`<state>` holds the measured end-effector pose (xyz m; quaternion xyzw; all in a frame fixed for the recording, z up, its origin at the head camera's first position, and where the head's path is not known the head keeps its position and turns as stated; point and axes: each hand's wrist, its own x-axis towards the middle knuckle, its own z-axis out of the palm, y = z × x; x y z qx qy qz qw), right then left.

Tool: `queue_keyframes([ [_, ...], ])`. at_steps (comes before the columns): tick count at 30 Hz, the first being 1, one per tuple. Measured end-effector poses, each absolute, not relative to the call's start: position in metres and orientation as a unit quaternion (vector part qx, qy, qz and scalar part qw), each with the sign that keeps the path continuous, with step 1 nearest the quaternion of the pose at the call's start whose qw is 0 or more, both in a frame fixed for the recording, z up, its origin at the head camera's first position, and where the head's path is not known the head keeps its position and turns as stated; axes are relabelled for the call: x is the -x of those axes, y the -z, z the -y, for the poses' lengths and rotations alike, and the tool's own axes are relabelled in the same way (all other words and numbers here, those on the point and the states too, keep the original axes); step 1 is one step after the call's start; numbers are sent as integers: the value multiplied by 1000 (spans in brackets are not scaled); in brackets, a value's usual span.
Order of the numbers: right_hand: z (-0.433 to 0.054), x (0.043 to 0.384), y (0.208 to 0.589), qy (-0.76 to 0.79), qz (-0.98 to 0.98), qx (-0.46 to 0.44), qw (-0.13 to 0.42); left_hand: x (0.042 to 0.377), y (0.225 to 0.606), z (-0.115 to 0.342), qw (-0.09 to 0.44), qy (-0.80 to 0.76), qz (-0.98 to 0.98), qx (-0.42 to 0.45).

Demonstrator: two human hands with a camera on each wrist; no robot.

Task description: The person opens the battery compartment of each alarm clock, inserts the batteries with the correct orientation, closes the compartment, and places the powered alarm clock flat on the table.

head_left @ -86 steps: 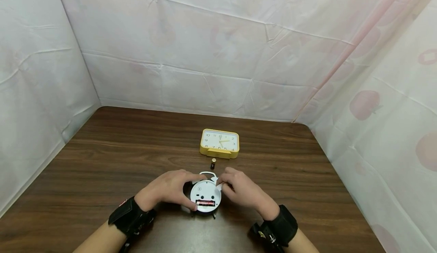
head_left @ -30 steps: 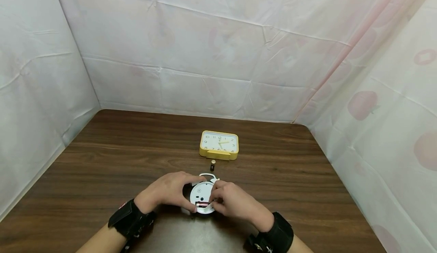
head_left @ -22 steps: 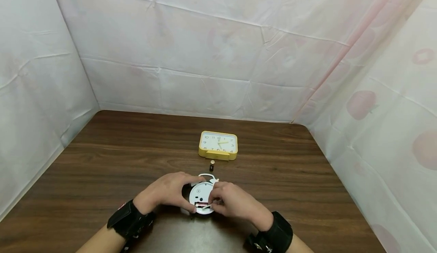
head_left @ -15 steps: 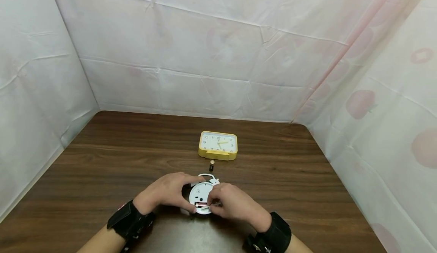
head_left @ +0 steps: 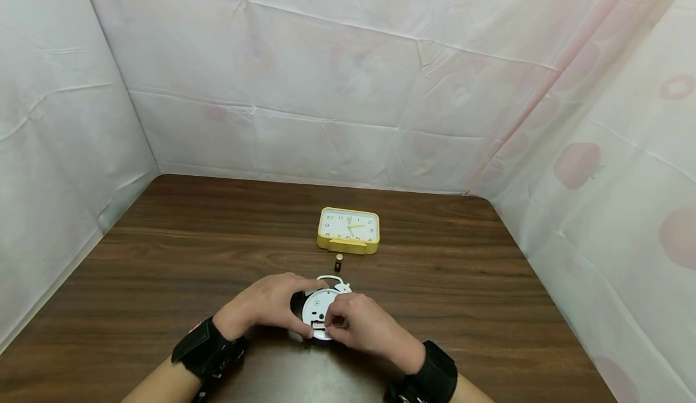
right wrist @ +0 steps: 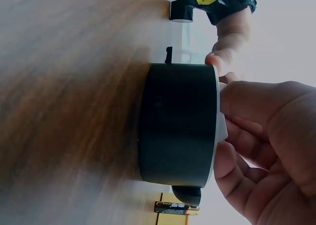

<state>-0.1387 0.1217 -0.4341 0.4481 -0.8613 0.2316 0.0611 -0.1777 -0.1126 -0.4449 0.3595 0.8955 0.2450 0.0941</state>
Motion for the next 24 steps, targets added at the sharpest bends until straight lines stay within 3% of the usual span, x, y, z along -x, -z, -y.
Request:
queue_keyframes([
  [10,-118,137,435,-223,868,-435,83,178,445,112,94,-245,-896,-359],
  [24,-115,135,438,-237,882,-404,53,177,447,113,82,-234,-899,-361],
])
